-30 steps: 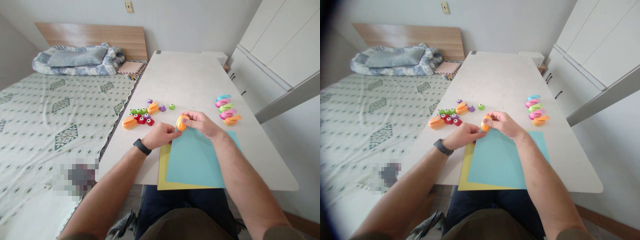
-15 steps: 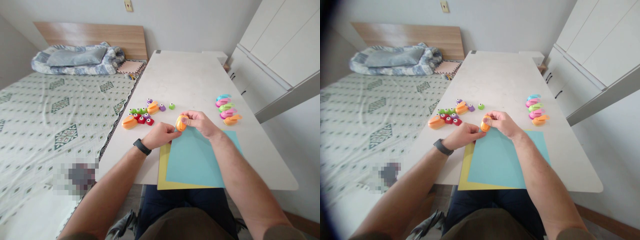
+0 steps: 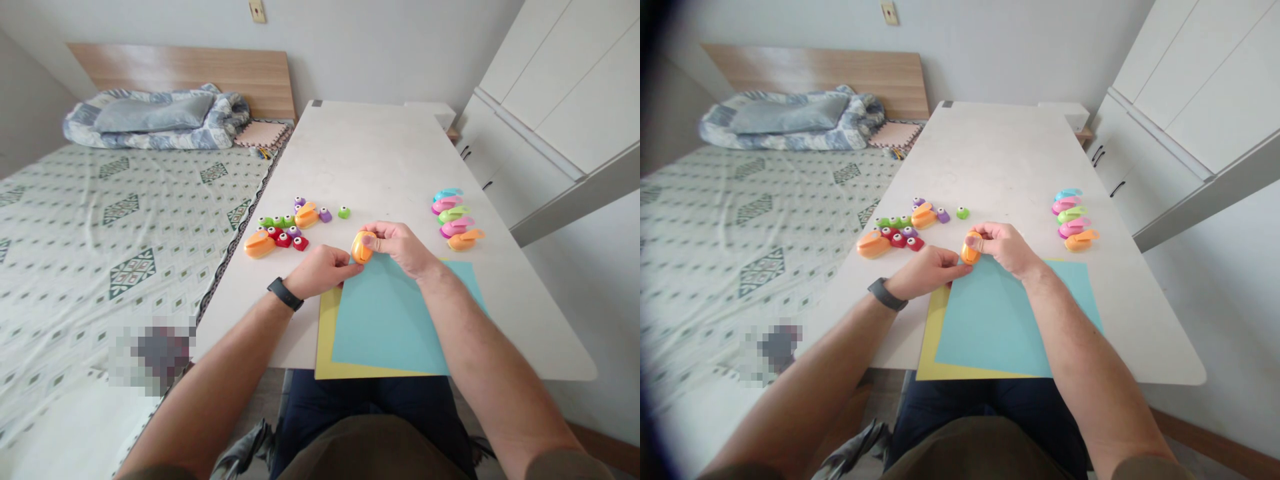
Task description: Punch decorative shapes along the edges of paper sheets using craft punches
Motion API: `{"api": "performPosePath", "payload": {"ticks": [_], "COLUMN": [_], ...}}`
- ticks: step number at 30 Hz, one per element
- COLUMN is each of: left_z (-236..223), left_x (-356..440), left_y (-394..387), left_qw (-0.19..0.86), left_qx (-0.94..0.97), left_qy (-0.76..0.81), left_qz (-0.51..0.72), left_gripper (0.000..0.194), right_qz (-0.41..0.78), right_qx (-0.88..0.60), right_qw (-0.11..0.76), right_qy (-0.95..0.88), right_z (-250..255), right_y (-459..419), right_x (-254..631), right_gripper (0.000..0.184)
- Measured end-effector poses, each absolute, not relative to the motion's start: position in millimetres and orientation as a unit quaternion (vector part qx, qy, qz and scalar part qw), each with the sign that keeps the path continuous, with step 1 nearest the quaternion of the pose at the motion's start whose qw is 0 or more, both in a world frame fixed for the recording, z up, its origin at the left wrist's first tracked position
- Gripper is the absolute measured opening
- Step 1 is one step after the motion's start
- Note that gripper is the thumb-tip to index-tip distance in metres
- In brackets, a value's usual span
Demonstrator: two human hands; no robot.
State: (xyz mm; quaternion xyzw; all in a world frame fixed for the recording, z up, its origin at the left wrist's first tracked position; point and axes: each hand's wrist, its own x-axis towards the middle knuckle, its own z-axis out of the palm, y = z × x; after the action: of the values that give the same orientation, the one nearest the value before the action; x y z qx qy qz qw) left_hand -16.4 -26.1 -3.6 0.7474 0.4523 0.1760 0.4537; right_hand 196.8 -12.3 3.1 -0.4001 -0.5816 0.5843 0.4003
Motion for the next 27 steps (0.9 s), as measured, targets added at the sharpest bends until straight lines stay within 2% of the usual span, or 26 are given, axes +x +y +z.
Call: {"api": "performPosePath", "payload": {"ticks": [9,16,27], "left_z": [-4.6,-3.0,-6.3], "left_x": [-16.7,-15.2,-15.7], "left_y": [-25.6,-26.0,-25.5], "left_qw": [0.452,0.456,0.447], "left_qx": [0.747,0.749,0.752], "left_qy": [0.454,0.446,0.449], "left_qz": [0.179,0.179,0.181], "left_gripper": [0.050,0.050,0.049], "right_qz": [0.587,0.570,0.583], "right_qx": [-0.406,-0.434,-0.406], "right_qw": [0.409,0.427,0.398], "right_qy": [-0.569,-0.552,-0.580], "right_z": [2.7,-0.6,3.8], "right_y": [-12.6,-10.2,-14.0], "right_x": [195.7,192.4,195.6], "right_gripper": [0.044,0.035,0.044]}}
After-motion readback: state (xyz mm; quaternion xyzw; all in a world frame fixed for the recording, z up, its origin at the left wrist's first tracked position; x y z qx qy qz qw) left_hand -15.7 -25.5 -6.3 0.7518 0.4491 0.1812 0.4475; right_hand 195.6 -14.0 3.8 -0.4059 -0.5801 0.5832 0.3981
